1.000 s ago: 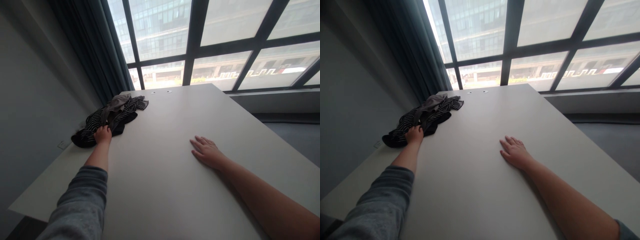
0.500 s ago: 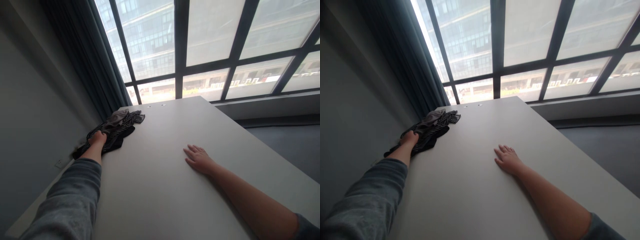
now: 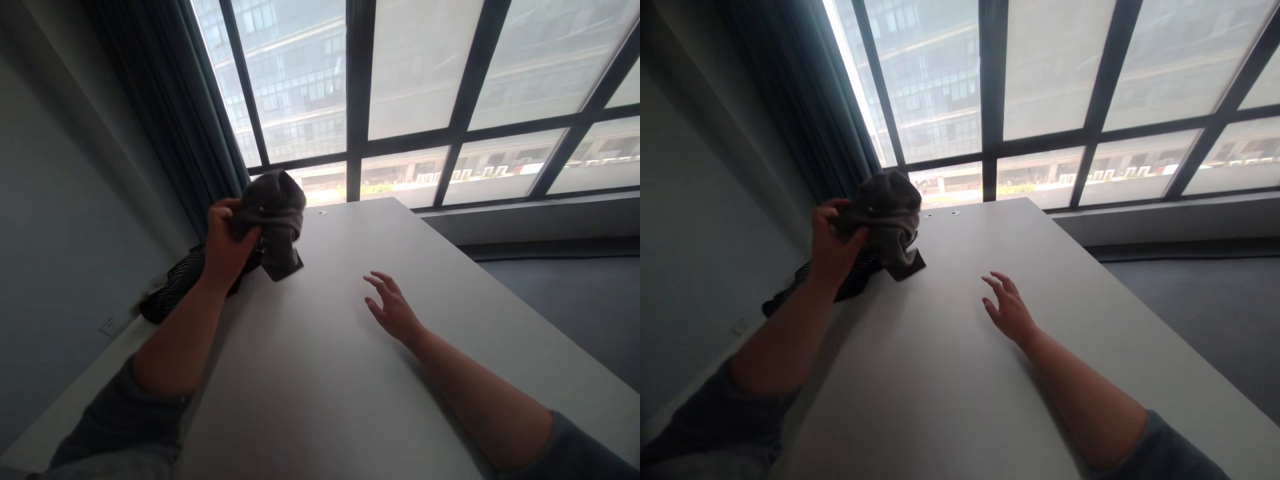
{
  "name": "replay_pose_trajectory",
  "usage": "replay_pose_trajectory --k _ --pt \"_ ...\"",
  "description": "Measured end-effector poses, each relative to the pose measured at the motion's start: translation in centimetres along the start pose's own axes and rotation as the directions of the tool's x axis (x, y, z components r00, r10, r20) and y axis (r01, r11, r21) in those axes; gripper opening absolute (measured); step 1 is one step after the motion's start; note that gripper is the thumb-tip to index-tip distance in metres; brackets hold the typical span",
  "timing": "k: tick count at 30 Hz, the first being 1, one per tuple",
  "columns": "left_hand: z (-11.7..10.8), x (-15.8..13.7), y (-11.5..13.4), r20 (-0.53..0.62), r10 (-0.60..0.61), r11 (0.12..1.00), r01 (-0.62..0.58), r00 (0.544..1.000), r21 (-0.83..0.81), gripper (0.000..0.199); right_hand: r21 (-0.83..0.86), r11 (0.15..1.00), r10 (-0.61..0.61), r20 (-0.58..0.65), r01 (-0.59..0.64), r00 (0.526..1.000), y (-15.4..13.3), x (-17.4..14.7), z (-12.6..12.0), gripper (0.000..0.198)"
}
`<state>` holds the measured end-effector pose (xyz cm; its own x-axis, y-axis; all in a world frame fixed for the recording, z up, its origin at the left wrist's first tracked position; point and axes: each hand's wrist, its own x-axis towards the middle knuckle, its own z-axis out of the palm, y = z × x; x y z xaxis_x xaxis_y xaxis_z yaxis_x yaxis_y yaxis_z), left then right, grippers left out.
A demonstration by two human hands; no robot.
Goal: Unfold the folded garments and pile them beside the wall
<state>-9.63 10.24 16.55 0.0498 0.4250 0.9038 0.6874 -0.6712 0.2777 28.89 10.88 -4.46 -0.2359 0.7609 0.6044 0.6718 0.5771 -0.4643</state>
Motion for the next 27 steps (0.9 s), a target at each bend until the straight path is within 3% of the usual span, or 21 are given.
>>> replay_pose_trajectory --k 1,3,5,7,9,13,17,18,19,21,24,27 --pt "0.5 -3.4 0.2 0.047 -0.045 0.994 0.049 0.998 -0.094 0.055 0.025 1.0 -0.018 -0.01 0.018 1.0 -0.3 0.0 -0.2 0.052" --pt "1.6 -9.9 0.2 0.169 -0.217 0.966 0.237 0.961 -0.107 0.058 0.074 0.996 -0.06 0.026 0.058 0.998 -0.9 -0.1 -0.3 0.055" --pt "2.7 -15.0 0.4 0.347 -0.312 0.939 0.342 0.884 -0.026 0.051 0.116 0.989 -0.108 0.109 0.095 0.988 -1.3 -0.2 -0.3 0.055" --pt "3.4 -18.1 1.0 0.562 -0.264 0.952 0.307 0.784 0.019 0.046 0.148 0.981 -0.157 0.217 0.127 0.963 -1.7 -0.3 0.0 0.056" --pt "3.6 -18.9 1.8 0.703 -0.194 0.968 0.25 0.684 0.024 0.043 0.178 0.972 -0.207 0.319 0.156 0.925 -2.0 -0.4 0.4 0.057" --pt "2.8 -17.4 3.0 0.809 -0.186 0.976 0.201 0.557 0.086 0.041 0.207 0.956 -0.28 0.434 0.208 0.857 -2.3 -0.6 0.7 0.058" --pt "2.2 -17.1 3.3 0.937 -0.129 0.981 0.182 0.325 0.072 0.055 0.153 0.952 -0.304 0.43 0.263 0.85 -2.6 -0.6 0.7 0.071" --pt "2.3 -17.4 3.4 0.945 -0.109 0.986 0.156 0.309 0.063 0.06 0.135 0.949 -0.316 0.433 0.286 0.844 -2.8 -0.5 0.7 0.073" --pt "2.7 -17.9 3.5 0.94 -0.104 0.99 0.126 0.326 0.066 0.066 0.118 0.943 -0.331 0.441 0.311 0.834 -3.1 -0.3 0.8 0.074" --pt "3.7 -19.0 3.9 0.903 -0.141 0.989 0.105 0.405 0.108 0.079 0.084 0.931 -0.353 0.46 0.355 0.815 -3.7 0.1 1.2 0.065" --pt "5.2 -20.3 4.8 0.84 -0.232 0.966 0.219 0.491 0.139 0.086 0.023 0.932 -0.329 0.468 0.361 0.82 -5.1 0.4 2.0 0.032" --pt "5.5 -20.2 5.6 0.796 -0.196 0.934 0.355 0.573 -0.026 0.077 0.003 0.95 -0.278 0.456 0.311 0.846 -6.7 -0.2 2.2 0.011"
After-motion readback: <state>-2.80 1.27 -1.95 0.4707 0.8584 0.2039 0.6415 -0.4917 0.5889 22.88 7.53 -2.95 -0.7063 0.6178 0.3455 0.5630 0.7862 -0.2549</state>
